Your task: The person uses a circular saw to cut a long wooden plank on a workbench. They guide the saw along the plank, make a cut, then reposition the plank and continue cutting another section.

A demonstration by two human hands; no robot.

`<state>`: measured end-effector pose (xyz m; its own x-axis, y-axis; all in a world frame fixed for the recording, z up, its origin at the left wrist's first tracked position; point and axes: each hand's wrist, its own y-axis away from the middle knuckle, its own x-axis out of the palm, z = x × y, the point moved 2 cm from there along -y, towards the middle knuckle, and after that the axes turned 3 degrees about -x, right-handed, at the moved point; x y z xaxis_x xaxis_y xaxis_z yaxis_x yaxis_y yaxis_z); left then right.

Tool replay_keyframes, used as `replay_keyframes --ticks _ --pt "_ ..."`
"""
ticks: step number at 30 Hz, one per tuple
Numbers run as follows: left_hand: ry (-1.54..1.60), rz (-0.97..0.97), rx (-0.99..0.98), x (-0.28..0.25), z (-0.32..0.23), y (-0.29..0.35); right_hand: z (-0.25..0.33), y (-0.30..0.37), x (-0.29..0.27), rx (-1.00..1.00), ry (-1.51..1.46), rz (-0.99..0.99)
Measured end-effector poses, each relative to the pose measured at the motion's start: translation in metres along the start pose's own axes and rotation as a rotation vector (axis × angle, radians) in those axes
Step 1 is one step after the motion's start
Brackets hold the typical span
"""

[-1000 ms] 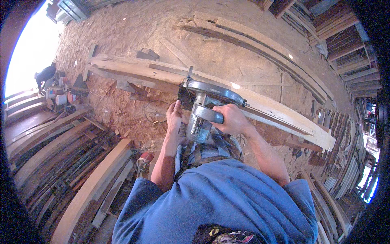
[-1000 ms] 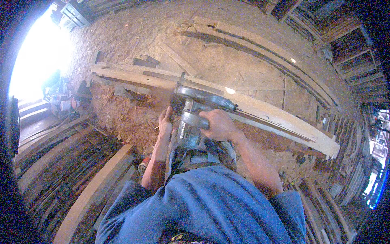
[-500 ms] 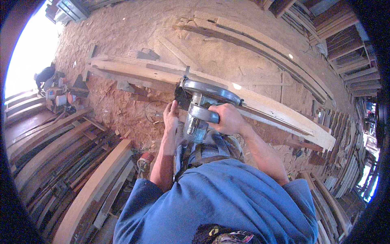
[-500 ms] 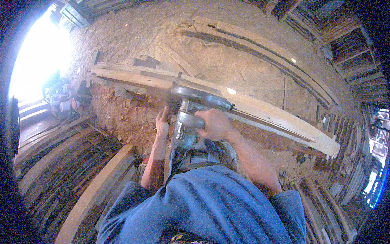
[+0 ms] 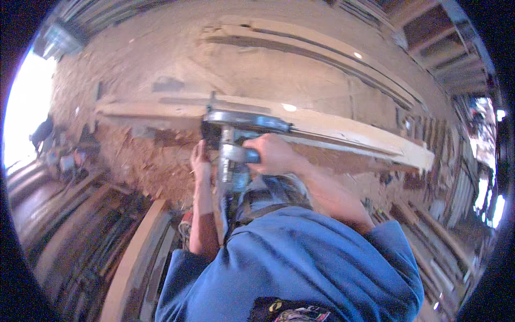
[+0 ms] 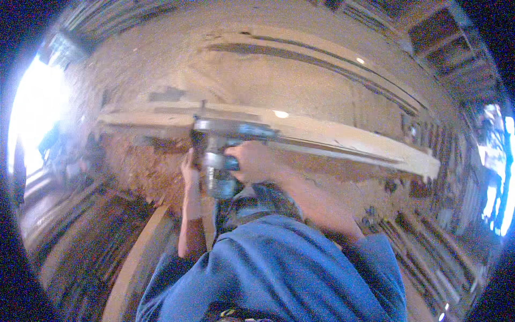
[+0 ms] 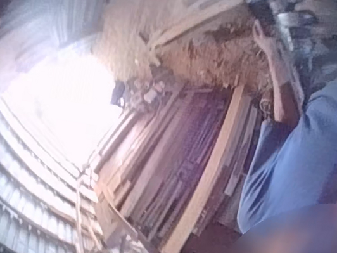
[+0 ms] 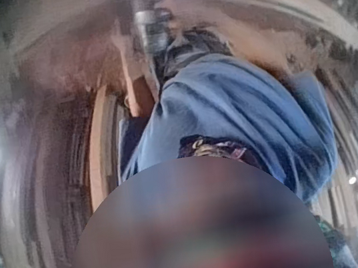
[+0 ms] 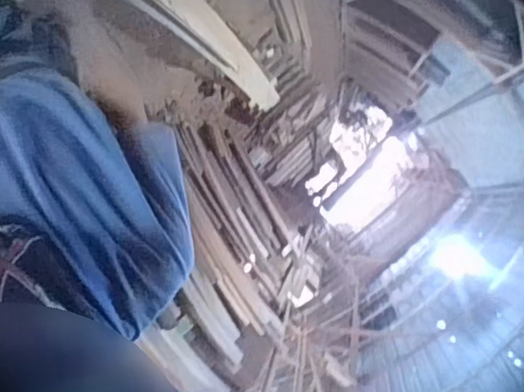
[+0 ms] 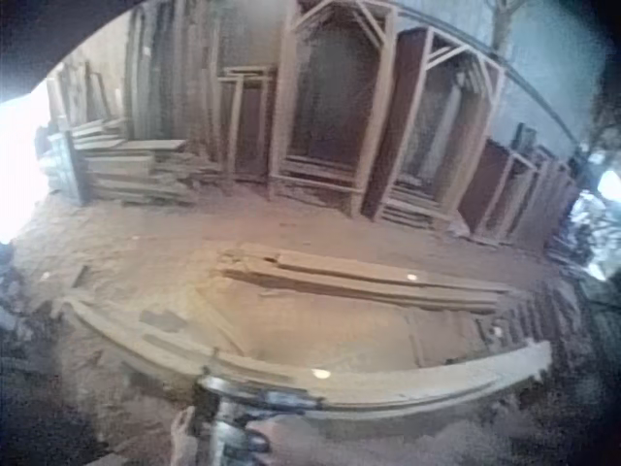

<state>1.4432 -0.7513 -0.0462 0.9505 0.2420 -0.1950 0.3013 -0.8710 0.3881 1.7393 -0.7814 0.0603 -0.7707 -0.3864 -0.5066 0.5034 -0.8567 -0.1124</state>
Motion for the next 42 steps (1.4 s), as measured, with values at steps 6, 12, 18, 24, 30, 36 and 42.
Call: replay_keyframes --ticks 6,12,18,24,30,36,42 --pt "0.128 0.057 0.065 0.025 0.019 0.012 -0.014 0.029 -0.007 0.059 -0.001 0.015" --pt "0.088 0.033 0.061 0.034 0.04 0.014 -0.023 0.04 -0.007 0.085 -0.03 0.036" --pt "0.059 0.06 0.125 0.034 0.037 0.014 -0.024 0.039 -0.005 0.054 -0.019 0.023" --pt "0.059 -0.007 0.086 0.035 0.036 0.017 -0.029 0.037 0.0 0.042 0.004 0.028" --pt "0.079 0.042 0.073 0.032 0.036 0.014 -0.031 0.035 0.004 0.063 0.017 0.035" --pt "0.02 0.141 -0.016 0.038 0.025 0.021 -0.042 0.051 -0.008 0.101 -0.065 0.123" --pt "-0.126 0.246 0.102 0.059 0.027 0.027 -0.04 0.071 -0.023 0.093 -0.158 0.028"
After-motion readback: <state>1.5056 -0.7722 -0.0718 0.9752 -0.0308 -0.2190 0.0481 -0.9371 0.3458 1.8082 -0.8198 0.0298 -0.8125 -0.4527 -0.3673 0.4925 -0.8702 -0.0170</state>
